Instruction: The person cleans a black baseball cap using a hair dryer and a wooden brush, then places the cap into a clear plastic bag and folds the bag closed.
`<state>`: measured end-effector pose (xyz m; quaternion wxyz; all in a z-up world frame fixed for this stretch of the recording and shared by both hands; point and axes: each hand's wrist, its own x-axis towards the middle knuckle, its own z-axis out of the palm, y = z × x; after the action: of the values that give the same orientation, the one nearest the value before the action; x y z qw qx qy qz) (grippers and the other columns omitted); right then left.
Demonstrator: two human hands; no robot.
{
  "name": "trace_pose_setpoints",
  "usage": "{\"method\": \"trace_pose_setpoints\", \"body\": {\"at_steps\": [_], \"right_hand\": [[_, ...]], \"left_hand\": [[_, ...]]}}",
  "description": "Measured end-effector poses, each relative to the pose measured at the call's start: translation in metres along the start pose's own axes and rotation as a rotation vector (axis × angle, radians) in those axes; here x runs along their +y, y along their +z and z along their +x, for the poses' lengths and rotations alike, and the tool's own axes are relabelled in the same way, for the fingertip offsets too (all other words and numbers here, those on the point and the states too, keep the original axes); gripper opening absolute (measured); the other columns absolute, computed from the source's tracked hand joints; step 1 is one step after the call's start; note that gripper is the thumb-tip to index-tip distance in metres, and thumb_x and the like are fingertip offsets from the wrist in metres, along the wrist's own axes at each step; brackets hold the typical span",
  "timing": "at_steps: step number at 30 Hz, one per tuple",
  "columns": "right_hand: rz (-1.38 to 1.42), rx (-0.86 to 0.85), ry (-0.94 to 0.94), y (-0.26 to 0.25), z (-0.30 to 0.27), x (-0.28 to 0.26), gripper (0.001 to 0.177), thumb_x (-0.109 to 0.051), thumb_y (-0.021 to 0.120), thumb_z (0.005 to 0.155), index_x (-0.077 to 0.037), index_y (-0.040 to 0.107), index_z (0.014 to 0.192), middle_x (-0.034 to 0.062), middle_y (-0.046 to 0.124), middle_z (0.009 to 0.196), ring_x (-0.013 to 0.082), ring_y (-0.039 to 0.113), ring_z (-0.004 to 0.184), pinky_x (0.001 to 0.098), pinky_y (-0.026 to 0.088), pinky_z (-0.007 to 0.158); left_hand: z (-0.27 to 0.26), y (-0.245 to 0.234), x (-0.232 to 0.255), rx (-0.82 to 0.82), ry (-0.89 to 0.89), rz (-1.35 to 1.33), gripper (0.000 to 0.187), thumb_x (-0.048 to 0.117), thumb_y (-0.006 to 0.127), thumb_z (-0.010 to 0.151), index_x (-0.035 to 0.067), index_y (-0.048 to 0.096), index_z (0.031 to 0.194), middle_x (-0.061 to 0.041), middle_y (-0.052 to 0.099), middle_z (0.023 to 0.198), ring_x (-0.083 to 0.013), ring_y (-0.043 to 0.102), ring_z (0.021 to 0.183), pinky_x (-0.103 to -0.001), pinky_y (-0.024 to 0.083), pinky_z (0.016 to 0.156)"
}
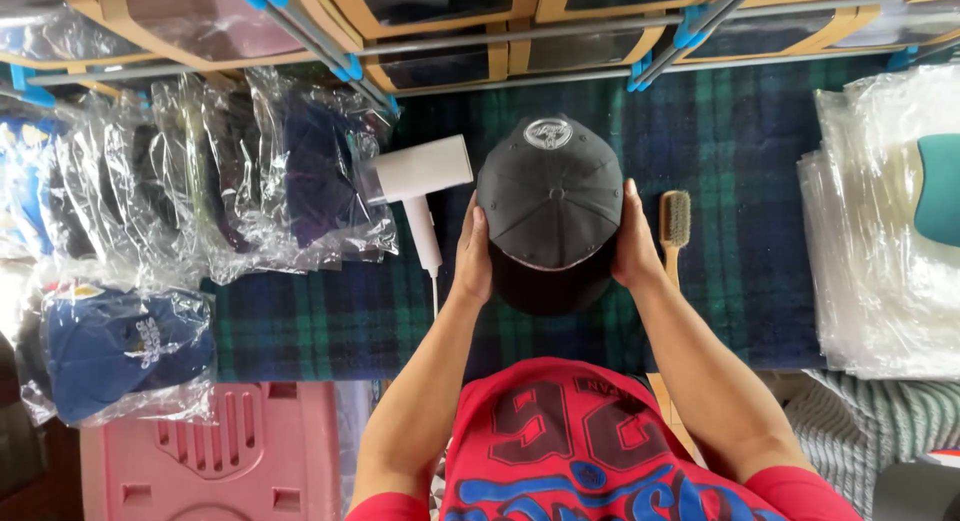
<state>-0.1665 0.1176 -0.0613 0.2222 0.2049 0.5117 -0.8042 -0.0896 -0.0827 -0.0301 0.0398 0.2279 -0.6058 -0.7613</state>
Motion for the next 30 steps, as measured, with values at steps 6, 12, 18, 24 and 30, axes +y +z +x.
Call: {"method": "trace_pose_setpoints", "body": {"at_steps": [6, 12, 18, 24, 30], "right_hand": [[0.039, -0.057, -0.030, 0.033, 0.038, -0.031, 0.066, -0.065, 0.059, 0.095, -0.014, 0.064, 0.138, 0.0161, 0.069, 0.134, 0.0321, 0.068, 0.124, 0.0478, 0.048, 0.110], [0.106, 0.222, -0.113, -0.023, 0.115, 0.020, 0.066, -0.046, 0.063, 0.106, -0.012, 0.040, 0.158, 0.0194, 0.029, 0.167, 0.0352, 0.032, 0.153, 0.0557, 0.021, 0.128], [-0.428, 0.258, -0.451, -0.054, 0.022, -0.033, 0.054, -0.040, 0.075, 0.096, -0.017, 0.063, 0.143, 0.0115, 0.065, 0.141, 0.0262, 0.057, 0.135, 0.0420, 0.043, 0.116], [-0.609, 0.805, -0.714, -0.258, -0.050, -0.114, 0.026, -0.028, 0.070, 0.097, -0.012, 0.073, 0.118, 0.0048, 0.073, 0.119, 0.0139, 0.068, 0.107, 0.0302, 0.053, 0.092], [-1.136, 1.243, -1.073, -0.442, -0.059, -0.200, 0.049, -0.033, 0.083, 0.091, -0.012, 0.069, 0.134, 0.0095, 0.065, 0.122, 0.0290, 0.060, 0.111, 0.0411, 0.046, 0.098]], "left_hand": [[0.057, 0.017, 0.015, -0.037, 0.075, -0.087, 0.076, 0.056, 0.044, 0.109, 0.003, 0.031, 0.161, -0.028, 0.033, 0.163, -0.0419, 0.029, 0.153, -0.054, 0.022, 0.126], [0.093, 0.005, -0.057, 0.026, -0.178, -0.372, 0.048, 0.039, 0.055, 0.109, 0.009, 0.059, 0.145, -0.013, 0.057, 0.149, -0.0257, 0.046, 0.144, -0.045, 0.023, 0.126], [0.040, -0.022, -0.045, 0.306, 0.362, 0.805, 0.030, 0.031, 0.055, 0.112, 0.018, 0.064, 0.137, -0.008, 0.066, 0.127, -0.0259, 0.064, 0.117, -0.037, 0.050, 0.104], [-0.014, 0.144, -0.014, -0.284, 0.737, 0.744, 0.018, 0.010, 0.061, 0.103, 0.001, 0.069, 0.116, -0.010, 0.076, 0.098, -0.0177, 0.076, 0.087, -0.029, 0.059, 0.085], [-0.011, 0.387, -0.033, -0.785, 1.130, 0.670, 0.034, 0.007, 0.069, 0.095, 0.005, 0.069, 0.128, -0.013, 0.071, 0.111, -0.0308, 0.070, 0.104, -0.039, 0.056, 0.095]]}}
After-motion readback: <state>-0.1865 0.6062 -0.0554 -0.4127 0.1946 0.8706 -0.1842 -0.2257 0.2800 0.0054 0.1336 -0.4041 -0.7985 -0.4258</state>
